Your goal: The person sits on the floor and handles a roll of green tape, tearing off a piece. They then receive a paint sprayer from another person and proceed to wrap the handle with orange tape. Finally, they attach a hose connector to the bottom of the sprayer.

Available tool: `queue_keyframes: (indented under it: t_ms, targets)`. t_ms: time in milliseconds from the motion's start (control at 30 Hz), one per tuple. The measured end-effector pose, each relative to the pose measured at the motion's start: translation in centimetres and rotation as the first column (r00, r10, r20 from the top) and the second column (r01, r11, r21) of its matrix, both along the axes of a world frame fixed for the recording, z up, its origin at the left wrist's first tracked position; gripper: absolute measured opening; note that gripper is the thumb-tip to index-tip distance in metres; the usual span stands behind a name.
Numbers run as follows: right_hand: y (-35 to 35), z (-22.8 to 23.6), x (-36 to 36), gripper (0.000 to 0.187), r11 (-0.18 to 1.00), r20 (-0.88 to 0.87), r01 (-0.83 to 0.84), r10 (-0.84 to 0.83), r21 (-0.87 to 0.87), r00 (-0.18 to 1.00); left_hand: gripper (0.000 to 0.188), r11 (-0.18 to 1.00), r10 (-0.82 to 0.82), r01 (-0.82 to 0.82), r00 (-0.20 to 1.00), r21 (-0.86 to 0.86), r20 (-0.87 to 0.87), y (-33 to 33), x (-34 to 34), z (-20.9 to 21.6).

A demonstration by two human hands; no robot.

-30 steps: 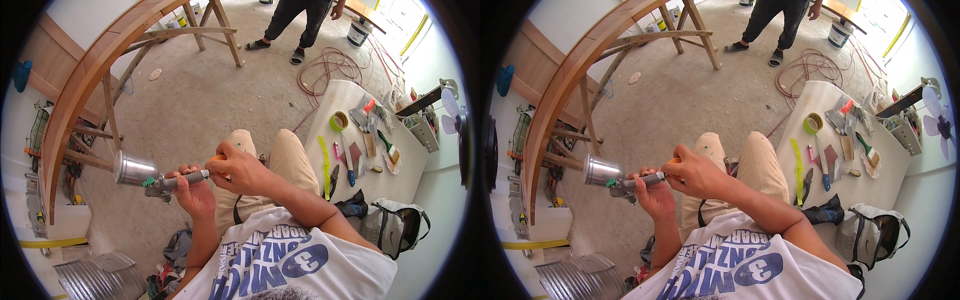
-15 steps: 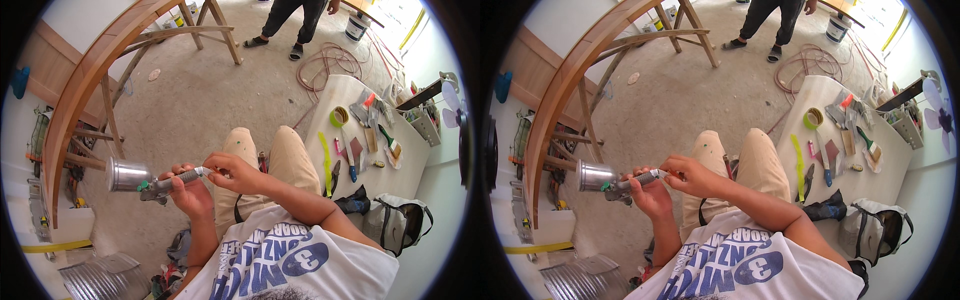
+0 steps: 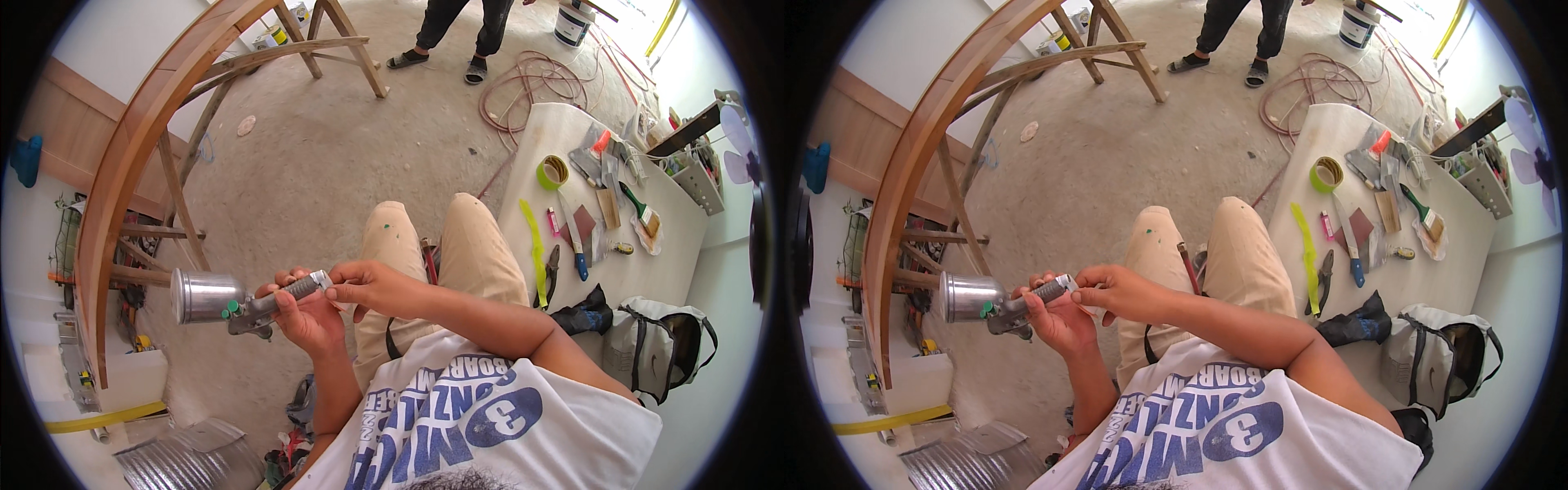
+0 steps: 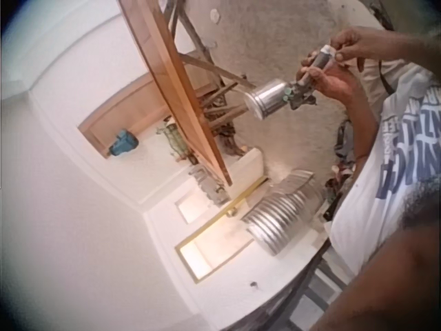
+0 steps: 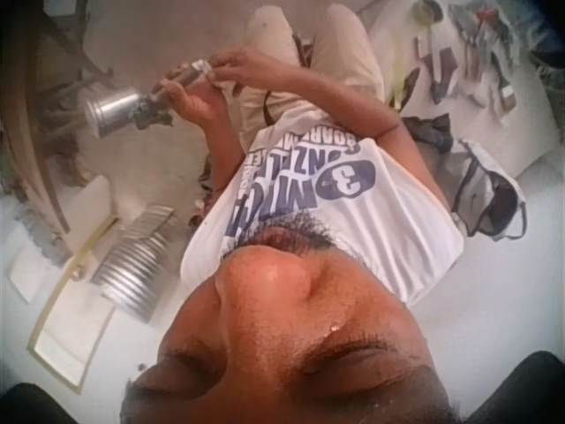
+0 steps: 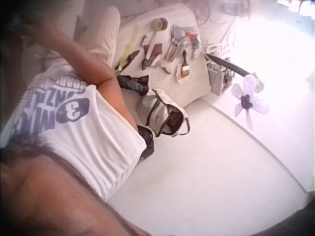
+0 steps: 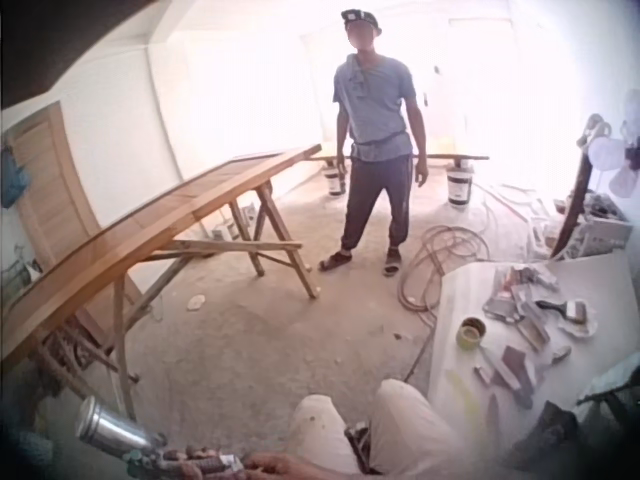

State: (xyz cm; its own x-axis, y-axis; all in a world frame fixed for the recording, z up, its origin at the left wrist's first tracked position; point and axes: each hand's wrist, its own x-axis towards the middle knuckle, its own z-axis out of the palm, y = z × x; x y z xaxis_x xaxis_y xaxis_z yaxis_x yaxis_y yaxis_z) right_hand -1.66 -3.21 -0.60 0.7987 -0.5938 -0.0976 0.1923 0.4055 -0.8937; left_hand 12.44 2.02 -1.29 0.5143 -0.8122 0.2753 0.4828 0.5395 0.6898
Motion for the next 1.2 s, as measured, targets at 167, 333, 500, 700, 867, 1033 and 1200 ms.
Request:
queue_keyframes:
  t_ms: [167,333,500,700,867,1033,1200]
  targets:
    - [-0.5,0.8,-0.8,0.03,0.987,-0.008,-0.074,0.076,0.143,0.997,0.023,1.0,-0.002,0.002,1.0,-0.014,0.011,-0.2,-0.2,0.0]
    - [-1.0,0.8,-1.1,0.031,0.98,-0.055,-0.11,0.12,0.164,0.991,0.022,1.0,-0.025,0.025,0.999,-0.011,0.02,-0.1,-0.2,0.3]
    - [-1.6,0.8,-1.2,0.032,0.995,-0.147,-0.09,0.095,0.041,0.985,0.019,0.996,-0.056,0.061,0.995,-0.06,0.084,-0.1,0.4,-0.7]
    - [-2.0,0.7,-1.3,0.026,0.918,-0.186,0.022,-0.103,-0.395,0.977,0.024,0.992,-0.094,0.105,0.985,-0.067,0.146,0.0,0.6,-0.9]
    - [-1.7,1.6,-1.6,0.02,0.838,-0.22,0.123,-0.277,-0.532,0.935,0.025,0.988,-0.138,0.147,0.98,-0.056,0.142,0.0,0.3,-0.6]
    - [-1.7,1.9,-1.9,0.015,0.756,-0.138,0.245,-0.404,-0.607,0.904,0.022,0.98,-0.173,0.185,0.972,-0.066,0.157,-0.1,-0.1,-0.3]
    - [-1.6,1.9,-2.0,0.015,0.664,-0.089,0.296,-0.481,-0.687,0.872,0.025,0.987,-0.133,0.145,0.979,-0.07,0.156,-0.3,-0.1,-0.3]
